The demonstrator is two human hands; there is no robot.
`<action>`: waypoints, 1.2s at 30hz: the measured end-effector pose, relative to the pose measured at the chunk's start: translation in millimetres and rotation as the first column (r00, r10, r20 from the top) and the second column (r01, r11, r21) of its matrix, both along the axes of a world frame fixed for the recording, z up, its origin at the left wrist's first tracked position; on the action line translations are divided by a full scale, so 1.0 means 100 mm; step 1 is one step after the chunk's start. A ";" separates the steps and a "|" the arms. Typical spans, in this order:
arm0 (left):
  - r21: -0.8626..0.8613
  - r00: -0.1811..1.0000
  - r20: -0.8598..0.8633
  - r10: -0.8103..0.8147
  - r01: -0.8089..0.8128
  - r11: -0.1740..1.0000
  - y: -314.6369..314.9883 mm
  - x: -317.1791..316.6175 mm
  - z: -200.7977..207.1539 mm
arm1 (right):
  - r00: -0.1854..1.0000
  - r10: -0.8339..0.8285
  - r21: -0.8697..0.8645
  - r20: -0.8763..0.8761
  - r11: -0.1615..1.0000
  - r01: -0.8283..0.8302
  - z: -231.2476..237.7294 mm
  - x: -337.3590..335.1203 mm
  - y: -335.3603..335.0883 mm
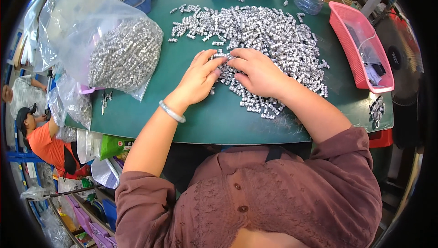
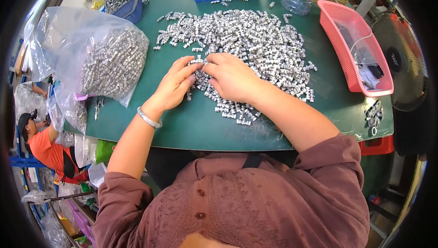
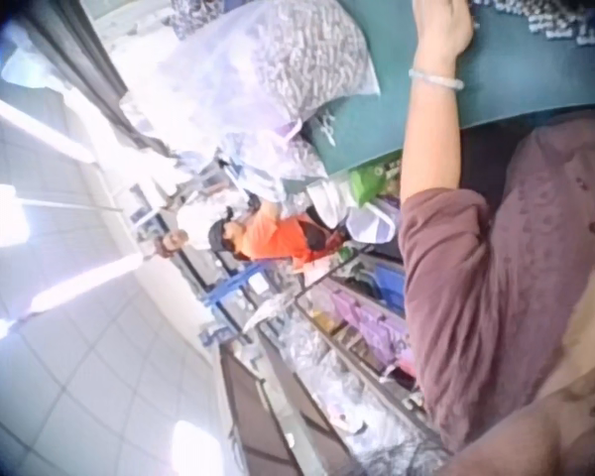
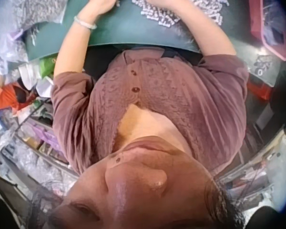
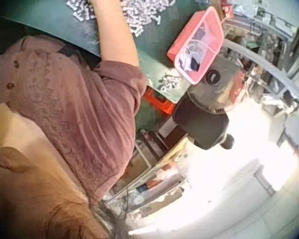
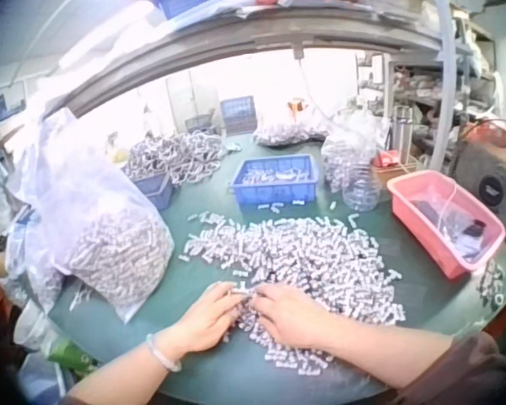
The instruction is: The person connects small metal components together by hand into chains and places them into a plastic bag.
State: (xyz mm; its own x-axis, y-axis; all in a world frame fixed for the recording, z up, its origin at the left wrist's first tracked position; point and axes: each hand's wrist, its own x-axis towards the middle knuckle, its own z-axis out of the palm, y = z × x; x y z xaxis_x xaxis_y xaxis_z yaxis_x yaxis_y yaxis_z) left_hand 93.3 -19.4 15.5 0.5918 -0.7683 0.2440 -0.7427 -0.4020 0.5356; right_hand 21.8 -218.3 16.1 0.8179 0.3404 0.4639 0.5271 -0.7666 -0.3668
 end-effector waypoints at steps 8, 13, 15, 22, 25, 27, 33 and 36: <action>-0.137 0.981 -0.195 -0.018 -0.009 0.990 0.37 -0.36 0.10 | 0.994 0.076 -0.059 -0.076 0.995 -0.081 0.10 -0.08 0.06; -0.127 0.950 0.123 0.286 -0.271 0.954 0.38 -0.66 0.10 | 0.994 0.070 -0.118 0.086 0.991 -0.059 0.15 -0.18 0.16; -0.027 0.924 0.154 0.349 -0.349 0.937 0.32 -0.77 0.10 | 0.995 0.066 -0.147 0.069 0.988 -0.055 0.15 -0.22 0.20; -0.094 0.885 0.264 0.384 -0.372 0.923 0.23 -0.85 -0.04 | 0.985 0.037 -0.219 0.169 0.976 0.001 0.10 -0.18 0.32; -0.122 0.895 0.232 0.381 -0.362 0.924 0.29 -0.88 -0.04 | 0.975 0.053 -0.237 0.216 0.971 0.000 0.05 -0.15 0.40; -0.166 0.913 0.162 0.375 -0.349 0.922 0.34 -0.89 -0.06 | 0.971 0.045 -0.217 0.236 0.976 0.007 0.02 -0.14 0.45; -0.428 0.918 -0.352 0.183 -0.332 0.841 0.47 -0.93 -0.04 | 0.988 0.021 -0.199 0.152 0.980 0.010 -0.03 -0.09 0.47; -0.522 0.900 -0.426 0.087 -0.323 0.789 0.53 -0.92 -0.11 | 0.990 0.048 -0.209 0.133 0.978 -0.020 -0.02 -0.09 0.48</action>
